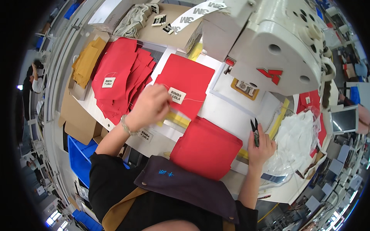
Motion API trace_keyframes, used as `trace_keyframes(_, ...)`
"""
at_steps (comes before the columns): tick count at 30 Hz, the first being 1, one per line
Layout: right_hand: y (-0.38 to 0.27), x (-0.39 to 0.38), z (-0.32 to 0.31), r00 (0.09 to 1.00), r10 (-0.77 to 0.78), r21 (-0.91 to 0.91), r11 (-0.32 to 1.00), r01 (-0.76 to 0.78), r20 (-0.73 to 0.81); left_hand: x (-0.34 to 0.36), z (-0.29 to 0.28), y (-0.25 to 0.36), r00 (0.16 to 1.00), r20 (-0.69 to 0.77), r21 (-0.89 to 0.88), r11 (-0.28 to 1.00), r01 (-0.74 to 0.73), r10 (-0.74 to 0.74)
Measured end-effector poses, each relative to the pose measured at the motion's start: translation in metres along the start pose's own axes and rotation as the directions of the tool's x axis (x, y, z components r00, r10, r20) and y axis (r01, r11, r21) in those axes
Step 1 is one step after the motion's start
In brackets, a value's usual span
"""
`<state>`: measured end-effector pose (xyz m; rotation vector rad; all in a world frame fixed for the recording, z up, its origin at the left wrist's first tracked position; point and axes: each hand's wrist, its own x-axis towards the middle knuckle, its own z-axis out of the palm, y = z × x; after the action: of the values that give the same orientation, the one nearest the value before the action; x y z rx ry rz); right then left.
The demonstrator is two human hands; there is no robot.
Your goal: The person sews white rectangular labels onto red fabric pieces using an industrial sewing machine. They repeatedly pick up a red piece, place a label on it, guide it under the presser foot, sew, and trim the thread with scissors. Finished pieces are stacked to the left.
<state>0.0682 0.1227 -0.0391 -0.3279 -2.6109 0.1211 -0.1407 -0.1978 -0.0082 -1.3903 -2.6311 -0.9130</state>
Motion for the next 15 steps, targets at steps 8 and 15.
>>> trace_keyframes(8, -0.001, -0.001, -0.002, 1.000, -0.010, 0.022, 1.000, 0.010, -0.001, 0.036, -0.031, -0.037, 0.900, -0.069, -0.389, 0.843, 0.373, -0.430)
trace_keyframes(15, 0.000, -0.008, -0.005, 1.000, -0.003, 0.026, 1.000, 0.002, 0.023, 0.037, -0.069, -0.026, 0.943, -0.333, 0.223, 0.973, 0.058, 0.020)
